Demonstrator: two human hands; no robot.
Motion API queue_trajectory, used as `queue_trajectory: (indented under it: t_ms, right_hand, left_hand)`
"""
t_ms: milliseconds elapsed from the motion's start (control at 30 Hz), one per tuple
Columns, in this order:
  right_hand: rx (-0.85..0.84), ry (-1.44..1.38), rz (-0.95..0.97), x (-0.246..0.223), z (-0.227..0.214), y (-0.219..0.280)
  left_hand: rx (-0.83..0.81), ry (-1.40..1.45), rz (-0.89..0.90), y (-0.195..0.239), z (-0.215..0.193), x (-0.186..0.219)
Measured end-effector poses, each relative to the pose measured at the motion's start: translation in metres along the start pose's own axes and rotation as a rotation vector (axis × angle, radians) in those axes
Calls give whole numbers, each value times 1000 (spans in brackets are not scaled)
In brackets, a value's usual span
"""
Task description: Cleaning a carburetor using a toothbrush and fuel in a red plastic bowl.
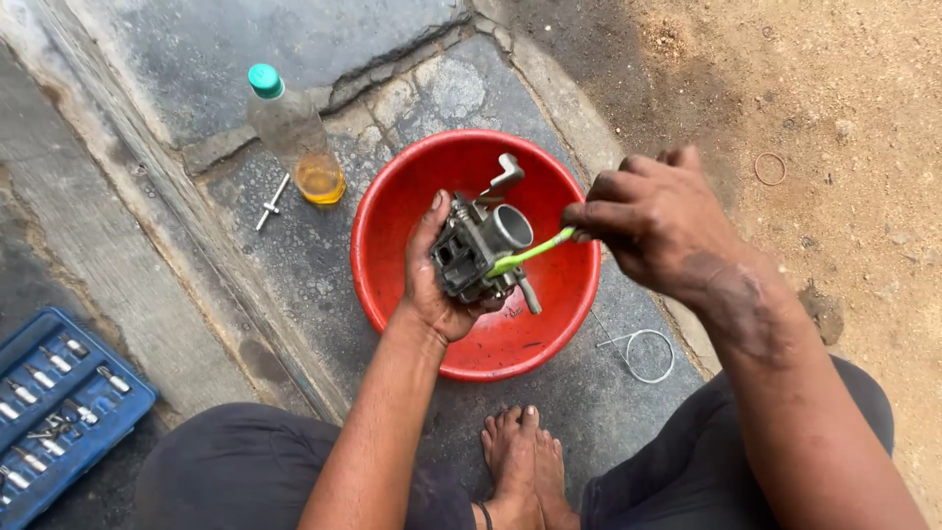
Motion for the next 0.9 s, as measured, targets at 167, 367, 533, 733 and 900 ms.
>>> queue_trajectory:
  t_ms: [167,367,533,733,900]
  right_hand:
    - [-36,-110,-61,5,-4,4]
    - [-44,-258,-64,-4,10,1]
    - [-23,-376,-76,-26,26,-9]
    - [-23,-494,-53,-35,57,-13]
    - [10,-469,-66,-25,52,-19]
  left_hand:
    - [-187,157,0,4,7,-3]
    - [-193,242,43,1,-4,10]
    - [-397,356,295,10,11,40]
    - [-294,445,491,11,-14,42]
    - [-296,447,509,11,-14,51]
Point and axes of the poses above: each hand's wrist, its own y-axis away from the middle knuckle, its own z-axis out of the palm, x = y × z, the point moved 8 cm from there along -y, towards the middle knuckle, and after that the axes turned 13 degrees about -x, right-handed, at the moved point
